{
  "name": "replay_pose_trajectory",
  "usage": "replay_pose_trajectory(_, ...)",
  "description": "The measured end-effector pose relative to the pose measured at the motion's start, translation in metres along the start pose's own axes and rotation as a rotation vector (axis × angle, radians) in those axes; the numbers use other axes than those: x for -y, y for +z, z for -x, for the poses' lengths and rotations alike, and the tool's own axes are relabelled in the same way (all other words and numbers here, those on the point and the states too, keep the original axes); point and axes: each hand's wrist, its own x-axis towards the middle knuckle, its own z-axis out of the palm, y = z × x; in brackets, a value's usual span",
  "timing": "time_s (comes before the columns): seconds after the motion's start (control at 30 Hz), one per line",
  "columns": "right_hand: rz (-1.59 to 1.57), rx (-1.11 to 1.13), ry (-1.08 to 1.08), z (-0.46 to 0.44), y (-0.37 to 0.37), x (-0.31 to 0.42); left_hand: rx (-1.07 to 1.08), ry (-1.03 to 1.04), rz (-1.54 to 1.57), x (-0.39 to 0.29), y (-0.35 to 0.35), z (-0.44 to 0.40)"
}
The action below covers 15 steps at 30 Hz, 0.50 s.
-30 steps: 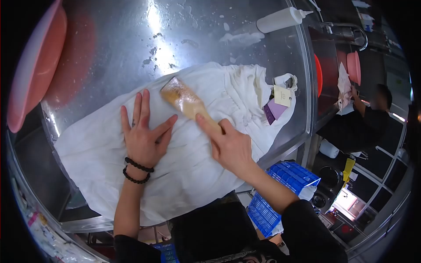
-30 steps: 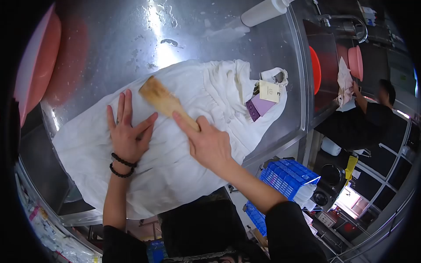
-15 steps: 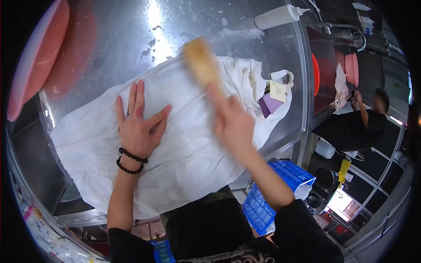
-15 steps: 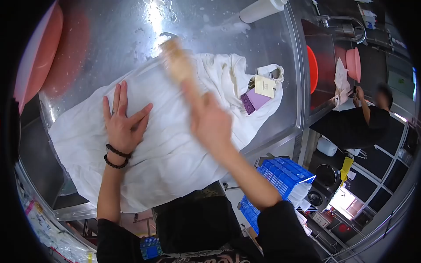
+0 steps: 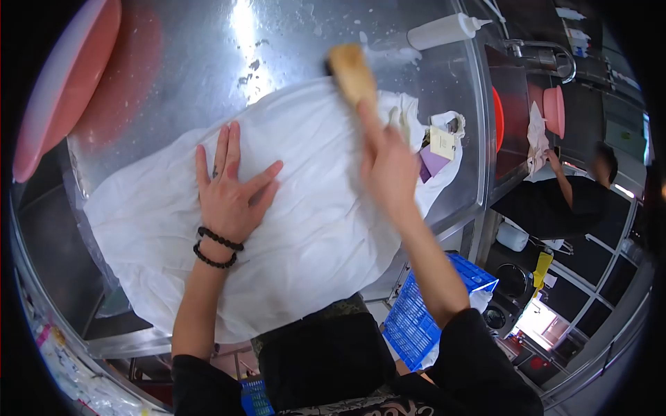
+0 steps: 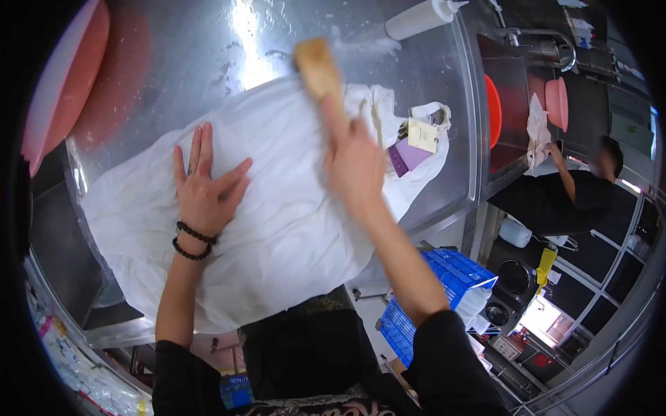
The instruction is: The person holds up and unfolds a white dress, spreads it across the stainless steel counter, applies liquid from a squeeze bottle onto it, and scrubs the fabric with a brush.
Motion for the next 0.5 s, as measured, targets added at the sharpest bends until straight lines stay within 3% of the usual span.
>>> replay_pose_trajectory(0.1,0.014,0.025,-0.112,0.03,0.006,0.021,0.013,-0.011,0.017,0.002,0.005,0.001)
replay_pose_trajectory(0.23,-0.023,0.002,0.033,-0.014,-0.001,0.005,0.023,-0.034,0.011,0.0,0.006,0.007)
replay_pose_trajectory(0.5,0.037,0.009,-0.006,-0.011,0.004,0.012,0.018,-0.027,0.012,0.005,-0.001,0.007)
